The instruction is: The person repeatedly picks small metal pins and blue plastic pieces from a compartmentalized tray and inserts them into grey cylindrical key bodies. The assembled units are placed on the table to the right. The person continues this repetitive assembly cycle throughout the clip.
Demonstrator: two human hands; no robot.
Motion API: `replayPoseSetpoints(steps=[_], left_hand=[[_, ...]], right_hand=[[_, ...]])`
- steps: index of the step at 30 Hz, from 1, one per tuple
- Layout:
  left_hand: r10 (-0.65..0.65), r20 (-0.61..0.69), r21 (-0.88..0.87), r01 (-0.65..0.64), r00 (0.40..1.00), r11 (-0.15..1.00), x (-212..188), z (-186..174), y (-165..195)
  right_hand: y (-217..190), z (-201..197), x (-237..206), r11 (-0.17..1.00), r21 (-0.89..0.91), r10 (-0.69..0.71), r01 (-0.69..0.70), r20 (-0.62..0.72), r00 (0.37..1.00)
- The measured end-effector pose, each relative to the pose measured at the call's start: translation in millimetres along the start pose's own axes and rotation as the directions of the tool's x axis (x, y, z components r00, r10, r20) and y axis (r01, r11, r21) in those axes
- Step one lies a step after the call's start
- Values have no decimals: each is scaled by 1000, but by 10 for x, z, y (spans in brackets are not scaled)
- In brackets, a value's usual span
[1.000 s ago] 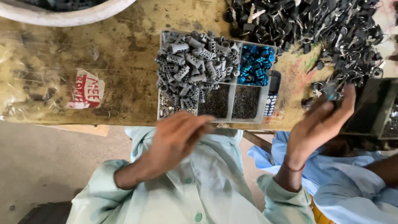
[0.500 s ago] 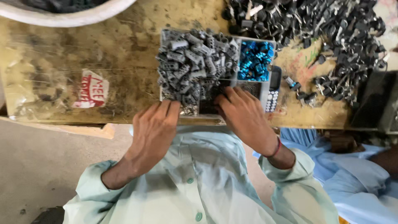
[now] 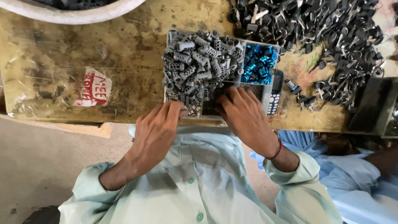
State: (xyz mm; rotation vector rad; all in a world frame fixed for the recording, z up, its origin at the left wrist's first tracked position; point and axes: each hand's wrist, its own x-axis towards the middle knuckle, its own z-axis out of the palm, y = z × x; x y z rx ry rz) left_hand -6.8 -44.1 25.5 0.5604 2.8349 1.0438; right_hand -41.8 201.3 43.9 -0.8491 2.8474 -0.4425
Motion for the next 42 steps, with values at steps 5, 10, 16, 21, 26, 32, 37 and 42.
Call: replayPoseSetpoints(steps=[5, 10, 16, 21, 26, 32, 37, 42], left_hand=[[-5, -27, -90, 3, 1000, 996, -44, 19, 17], [-29, -61, -189, 17, 998, 982, -16, 7, 36], [-103, -103, -362, 59, 989, 930, -39, -59, 80], [-94, -132, -611, -6, 987, 791, 5, 107, 224], [-101, -163, -731, -52, 981, 680, 167, 344, 361], [-222, 19, -887, 119, 975, 446, 259, 499, 364], [-150, -106, -858, -15, 983, 514, 253, 471, 380], [-192, -258, -689, -41, 947, 723, 269, 402, 389]], right_hand=[[9, 18, -20, 999, 38, 6, -6, -4, 1000], [8, 44, -13, 1000, -5, -8, 9, 9, 1000], [21, 66, -64, 993, 117, 35, -29, -46, 998], [150, 63, -227, 799, 599, 153, -60, -106, 983], [177, 245, -379, 331, 933, 292, -139, 39, 956], [96, 300, -450, 198, 977, 243, -82, 32, 969], [38, 251, -387, 180, 978, 241, -109, 64, 968], [3, 245, -310, 661, 738, 331, -134, -126, 935]])
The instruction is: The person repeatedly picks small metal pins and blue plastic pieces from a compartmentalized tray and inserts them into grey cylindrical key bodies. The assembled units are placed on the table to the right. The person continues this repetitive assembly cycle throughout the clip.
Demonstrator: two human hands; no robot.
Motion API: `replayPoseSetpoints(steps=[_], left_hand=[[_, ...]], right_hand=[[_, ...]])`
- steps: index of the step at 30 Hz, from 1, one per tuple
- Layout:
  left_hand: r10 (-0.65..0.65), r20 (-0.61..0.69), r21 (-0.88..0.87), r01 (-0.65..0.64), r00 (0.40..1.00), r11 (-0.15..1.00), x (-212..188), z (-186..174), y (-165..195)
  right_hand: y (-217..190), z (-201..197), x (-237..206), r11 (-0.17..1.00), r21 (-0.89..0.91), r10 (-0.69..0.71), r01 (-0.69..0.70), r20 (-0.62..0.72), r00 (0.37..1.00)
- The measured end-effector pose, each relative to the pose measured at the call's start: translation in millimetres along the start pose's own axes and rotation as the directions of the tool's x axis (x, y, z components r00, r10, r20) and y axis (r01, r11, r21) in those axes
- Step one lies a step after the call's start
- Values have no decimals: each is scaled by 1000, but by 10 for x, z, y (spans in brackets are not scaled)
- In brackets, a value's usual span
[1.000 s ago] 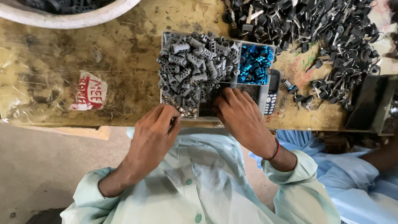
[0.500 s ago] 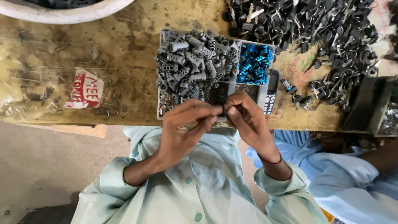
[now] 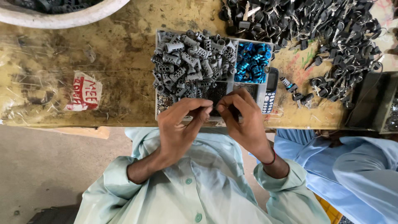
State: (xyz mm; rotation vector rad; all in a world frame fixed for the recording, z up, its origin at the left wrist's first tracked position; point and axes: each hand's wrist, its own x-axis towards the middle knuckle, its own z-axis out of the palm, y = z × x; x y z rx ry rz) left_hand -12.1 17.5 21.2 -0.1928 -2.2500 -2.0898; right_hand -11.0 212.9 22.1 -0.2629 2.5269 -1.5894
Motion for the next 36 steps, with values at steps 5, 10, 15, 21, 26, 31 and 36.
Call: replayPoseSetpoints(steps=[5, 10, 15, 21, 26, 31, 36], left_hand=[[-82, 58, -88, 87, 995, 992, -36, -34, -29], [-243, 156, -357, 284, 958, 890, -77, 58, -96], [-169, 165, -356, 219, 972, 909, -99, 40, -116], [-5, 109, -209, 28, 994, 977, -68, 23, -56], [-67, 156, -57, 77, 985, 995, -49, -11, 27], [-138, 265, -246, 205, 954, 947, -23, -62, 43], [-162, 238, -172, 205, 958, 963, -17, -75, -5]], right_hand=[[-11, -83, 21, 989, 115, 82, -89, 66, 994], [-10, -96, -59, 828, 505, 151, -246, 221, 963], [-24, -25, -88, 816, 525, 142, -241, 221, 965], [-95, 47, -113, 980, 197, 9, -15, 36, 999], [-114, 27, -115, 990, 41, -129, 131, -45, 991], [-207, -113, -16, 630, 645, 303, -433, 310, 901], [-261, -488, 43, 837, -547, 108, -13, 141, 984]])
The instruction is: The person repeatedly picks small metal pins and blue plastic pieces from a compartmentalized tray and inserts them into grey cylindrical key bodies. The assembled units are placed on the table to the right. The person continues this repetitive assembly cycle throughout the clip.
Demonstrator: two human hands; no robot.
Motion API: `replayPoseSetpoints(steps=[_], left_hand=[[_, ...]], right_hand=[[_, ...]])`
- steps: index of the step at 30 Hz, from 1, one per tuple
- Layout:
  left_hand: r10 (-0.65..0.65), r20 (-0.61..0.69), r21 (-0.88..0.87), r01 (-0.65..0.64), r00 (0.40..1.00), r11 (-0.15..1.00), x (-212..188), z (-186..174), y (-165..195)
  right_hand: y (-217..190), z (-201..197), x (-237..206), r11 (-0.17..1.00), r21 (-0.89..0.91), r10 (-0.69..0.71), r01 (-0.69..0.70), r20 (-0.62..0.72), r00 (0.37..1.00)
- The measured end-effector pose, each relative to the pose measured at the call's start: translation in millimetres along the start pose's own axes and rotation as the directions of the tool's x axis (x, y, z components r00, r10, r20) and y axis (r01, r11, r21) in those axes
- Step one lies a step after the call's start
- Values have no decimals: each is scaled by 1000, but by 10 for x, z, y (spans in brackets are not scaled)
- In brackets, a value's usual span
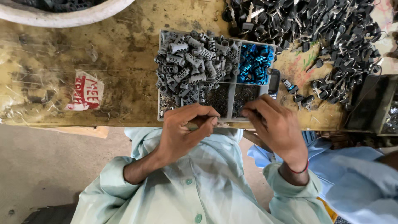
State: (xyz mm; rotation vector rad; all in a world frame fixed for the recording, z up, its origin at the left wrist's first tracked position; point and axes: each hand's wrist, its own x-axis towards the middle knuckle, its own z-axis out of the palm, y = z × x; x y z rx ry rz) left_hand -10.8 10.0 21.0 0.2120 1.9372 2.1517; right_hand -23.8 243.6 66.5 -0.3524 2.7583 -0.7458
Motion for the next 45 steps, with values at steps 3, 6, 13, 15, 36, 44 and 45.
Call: replayPoseSetpoints(steps=[3, 6, 13, 15, 36, 44, 45], left_hand=[[-33, 36, -49, 35, 999, 998, 8, 13, -47], [58, 27, 1, -58, 998, 998, 6, 70, -80], [-5, 42, -32, 7, 999, 999, -20, 70, -78], [-104, 66, -48, 107, 992, 993, -27, 79, -75], [-149, 116, -518, 187, 982, 834, -138, 119, -153], [-143, 90, -460, 168, 986, 872, -108, 123, -73], [-137, 82, -461, 160, 987, 873, -97, 121, -64]], right_hand=[[116, 8, 19, 968, -249, -13, 17, 18, 1000], [212, 72, -14, 965, -263, -2, -5, -27, 1000], [315, 111, -54, 990, 122, 83, -72, -88, 993], [254, 107, -58, 955, 283, 126, -89, -115, 985], [-258, 572, -268, 845, 495, -12, 201, -359, 933], [-216, 712, -302, 775, 600, 53, 198, -373, 926], [-206, 738, -297, 815, 534, 16, 225, -409, 912]])
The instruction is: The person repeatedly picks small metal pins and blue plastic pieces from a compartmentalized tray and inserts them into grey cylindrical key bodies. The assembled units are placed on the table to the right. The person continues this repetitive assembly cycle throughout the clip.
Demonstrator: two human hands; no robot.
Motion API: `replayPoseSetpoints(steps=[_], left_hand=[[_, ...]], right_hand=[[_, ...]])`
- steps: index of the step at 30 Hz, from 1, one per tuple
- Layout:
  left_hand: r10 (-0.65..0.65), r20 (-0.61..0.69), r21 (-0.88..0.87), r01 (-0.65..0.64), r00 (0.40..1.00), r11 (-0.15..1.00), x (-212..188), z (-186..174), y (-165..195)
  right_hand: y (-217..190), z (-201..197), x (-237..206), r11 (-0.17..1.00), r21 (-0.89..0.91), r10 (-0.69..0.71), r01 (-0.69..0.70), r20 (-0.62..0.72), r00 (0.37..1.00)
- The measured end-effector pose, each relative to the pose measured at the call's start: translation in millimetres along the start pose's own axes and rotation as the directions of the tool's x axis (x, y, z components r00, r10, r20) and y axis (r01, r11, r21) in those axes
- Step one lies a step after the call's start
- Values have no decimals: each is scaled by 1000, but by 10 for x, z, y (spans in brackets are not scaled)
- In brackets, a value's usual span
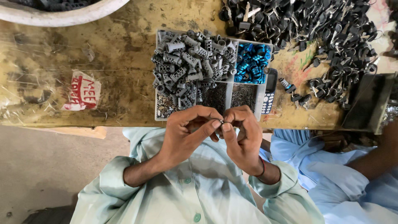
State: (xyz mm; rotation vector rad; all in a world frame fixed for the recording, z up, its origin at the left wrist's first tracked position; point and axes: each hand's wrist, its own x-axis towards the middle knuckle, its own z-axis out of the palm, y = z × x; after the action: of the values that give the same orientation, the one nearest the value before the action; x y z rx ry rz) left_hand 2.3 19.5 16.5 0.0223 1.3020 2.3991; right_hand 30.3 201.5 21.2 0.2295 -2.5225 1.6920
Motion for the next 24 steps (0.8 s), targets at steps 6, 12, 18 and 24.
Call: replayPoseSetpoints(steps=[6, 12, 18, 24], left_hand=[[56, 12, 70, -56, 998, 996, 23, -8, 80], [31, -31, 301, -20, 999, 954, 14, -55, 160], [-166, 33, 151, 159, 986, 976, 26, -146, 140], [-241, 197, -35, 253, 950, 967, 30, -209, 99]], right_hand=[[99, -2, 41, 876, -345, -369, 337, -29, 929], [77, -156, 240, 791, -343, -490, 507, 142, 860], [11, -209, 337, 820, -215, -492, 531, 211, 844], [-27, -277, 337, 874, -30, -466, 486, 234, 853]])
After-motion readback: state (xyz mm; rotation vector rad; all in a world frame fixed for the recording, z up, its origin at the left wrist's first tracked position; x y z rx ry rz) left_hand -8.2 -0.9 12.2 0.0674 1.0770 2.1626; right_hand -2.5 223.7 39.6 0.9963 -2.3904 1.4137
